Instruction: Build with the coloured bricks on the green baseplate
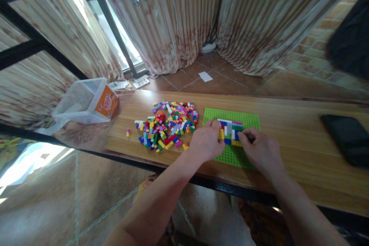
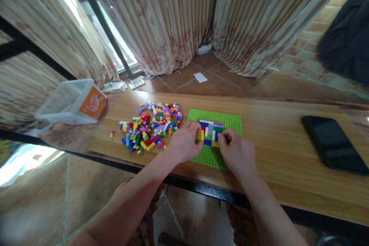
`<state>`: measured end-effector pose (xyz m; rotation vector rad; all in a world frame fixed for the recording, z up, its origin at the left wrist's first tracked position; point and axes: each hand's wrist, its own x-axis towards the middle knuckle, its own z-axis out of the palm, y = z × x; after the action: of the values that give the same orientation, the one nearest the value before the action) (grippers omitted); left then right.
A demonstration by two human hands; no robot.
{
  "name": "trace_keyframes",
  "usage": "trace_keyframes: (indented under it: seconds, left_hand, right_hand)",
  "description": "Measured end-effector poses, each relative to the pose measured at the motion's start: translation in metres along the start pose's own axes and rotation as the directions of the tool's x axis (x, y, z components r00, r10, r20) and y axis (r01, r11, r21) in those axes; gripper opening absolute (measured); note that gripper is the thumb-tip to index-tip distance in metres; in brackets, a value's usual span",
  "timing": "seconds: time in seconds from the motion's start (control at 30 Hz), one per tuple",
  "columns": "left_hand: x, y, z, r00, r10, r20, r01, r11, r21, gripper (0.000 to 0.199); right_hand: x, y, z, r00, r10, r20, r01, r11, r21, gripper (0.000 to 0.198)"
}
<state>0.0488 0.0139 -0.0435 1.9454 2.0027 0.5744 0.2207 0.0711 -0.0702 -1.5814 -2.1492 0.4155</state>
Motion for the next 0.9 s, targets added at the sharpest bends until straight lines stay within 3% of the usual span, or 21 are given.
trace_keyframes:
  seconds: [0.37, 0.9]
  left_hand:
    - [0.002, -0.004, 0.0, 0.999, 0.045, 0.021, -0.045, 0.999, -0.01, 0.022]
    - [0.006, -0.011, 0.006, 0.999, 0.044, -0.012, -0.045, 0.972, -0.229, 0.023]
  right_hand:
    - [0.0, -0.001, 0.0, 1.0, 0.028, 0.014, -0.028, 1.0, -0.002, 0.028]
    - [0.0, -0.001, -0.001, 1.0, 0.006, 0.017, -0.006, 1.0, -0.016, 0.029]
